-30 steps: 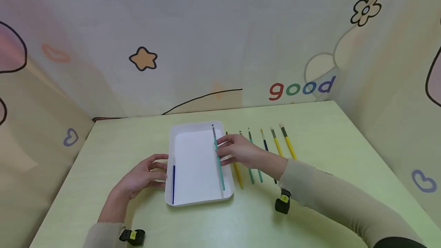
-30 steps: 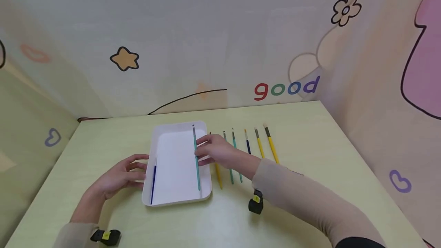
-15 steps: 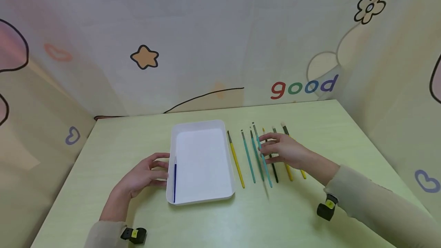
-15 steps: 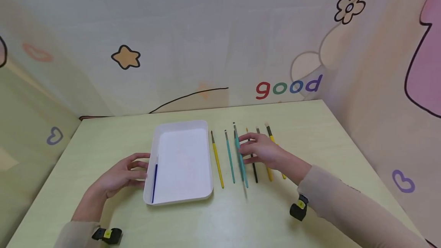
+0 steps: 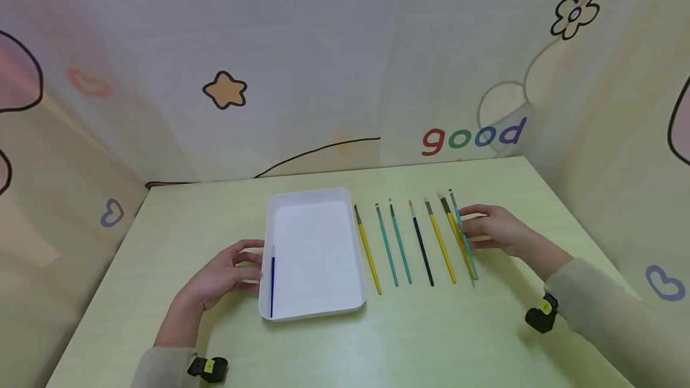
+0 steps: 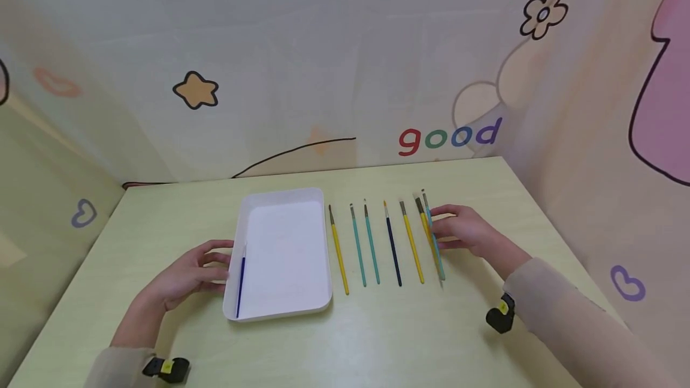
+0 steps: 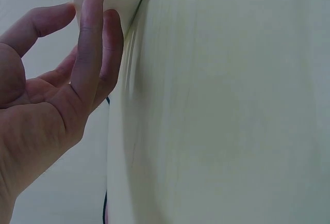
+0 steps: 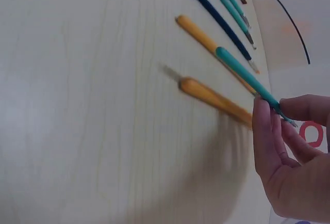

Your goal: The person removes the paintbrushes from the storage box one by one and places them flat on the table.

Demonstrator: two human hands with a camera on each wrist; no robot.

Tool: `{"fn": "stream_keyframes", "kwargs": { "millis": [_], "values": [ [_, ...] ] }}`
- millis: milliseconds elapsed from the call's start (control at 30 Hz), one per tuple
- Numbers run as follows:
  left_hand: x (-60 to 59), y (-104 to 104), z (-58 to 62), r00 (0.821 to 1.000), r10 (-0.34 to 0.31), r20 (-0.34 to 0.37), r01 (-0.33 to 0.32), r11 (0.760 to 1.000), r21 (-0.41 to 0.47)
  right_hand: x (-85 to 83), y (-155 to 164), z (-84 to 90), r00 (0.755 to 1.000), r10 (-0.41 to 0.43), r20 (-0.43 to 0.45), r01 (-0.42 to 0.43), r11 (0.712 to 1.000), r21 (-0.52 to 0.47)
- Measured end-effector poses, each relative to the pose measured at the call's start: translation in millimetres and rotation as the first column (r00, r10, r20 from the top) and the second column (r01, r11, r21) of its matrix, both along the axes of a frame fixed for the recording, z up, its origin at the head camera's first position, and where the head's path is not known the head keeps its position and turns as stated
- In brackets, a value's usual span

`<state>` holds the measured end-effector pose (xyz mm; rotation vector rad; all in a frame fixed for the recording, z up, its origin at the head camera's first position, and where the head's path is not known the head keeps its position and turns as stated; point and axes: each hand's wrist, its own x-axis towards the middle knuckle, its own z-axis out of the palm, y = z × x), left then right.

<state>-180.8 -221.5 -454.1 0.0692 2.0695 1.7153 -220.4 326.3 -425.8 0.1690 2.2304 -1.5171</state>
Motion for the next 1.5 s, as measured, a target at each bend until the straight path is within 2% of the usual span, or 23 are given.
{"fn": "stream_keyframes", "kwargs": {
  "millis": [200,333,500,700,833,900,967,1033,1100,1167,1233,1333,1500],
  "values": [
    [1.7,2.8,0.2,1.000,-0.005,-0.002,0.005,1.000,-0.002,-6.3,17.4,-8.1,0.999,-0.042,-0.001,0.042,0.991,0.127],
    [1.5,4.4,0.5,1.000,-0.003,0.003,0.003,1.000,-0.007,-6.6,22.6,-11.2,0.997,-0.048,-0.053,0.058,0.976,0.212],
    [0.7,4.5,1.0,1.000,-0.002,-0.005,0.002,1.000,-0.014,-8.0,24.4,-15.3,0.988,-0.006,-0.157,0.058,0.943,0.326],
    [-0.1,5.8,0.9,1.000,-0.007,-0.001,0.007,1.000,-0.004,-8.6,24.7,-14.5,0.978,0.058,-0.201,0.036,0.901,0.433],
    [0.6,6.4,2.9,1.000,-0.007,0.000,0.007,1.000,-0.002,-6.2,15.5,-5.0,0.955,0.115,-0.275,0.039,0.867,0.497],
    [1.0,6.1,3.8,1.000,-0.014,-0.003,0.014,1.000,0.000,-4.4,3.3,0.9,0.940,0.131,-0.314,0.047,0.865,0.500],
    [1.2,5.4,4.4,1.000,-0.011,-0.002,0.011,1.000,-0.004,-0.8,-14.7,8.3,0.932,0.140,-0.335,0.033,0.887,0.462],
    [1.1,5.0,5.6,1.000,-0.010,-0.003,0.010,1.000,-0.002,3.2,-35.8,13.8,0.926,0.154,-0.346,-0.010,0.924,0.383],
    [0.7,4.9,6.5,1.000,-0.007,-0.003,0.007,1.000,-0.001,7.5,-57.1,18.0,0.926,0.177,-0.334,-0.085,0.959,0.271],
    [0.4,5.3,7.7,1.000,-0.007,-0.005,0.007,1.000,0.000,11.8,-77.7,20.5,0.928,0.206,-0.310,-0.171,0.976,0.135],
    [0.5,5.7,8.5,1.000,-0.007,-0.007,0.007,1.000,0.001,15.1,-97.8,21.9,0.934,0.234,-0.269,-0.242,0.970,0.002],
    [0.9,5.1,7.9,1.000,-0.003,-0.012,0.003,1.000,-0.011,18.1,-129.2,23.7,0.947,0.270,-0.171,-0.298,0.940,-0.168],
    [2.1,2.8,5.0,1.000,-0.023,-0.010,0.023,0.999,-0.026,16.7,-175.5,19.5,0.942,0.330,-0.062,-0.332,0.889,-0.316]
  ]
}}
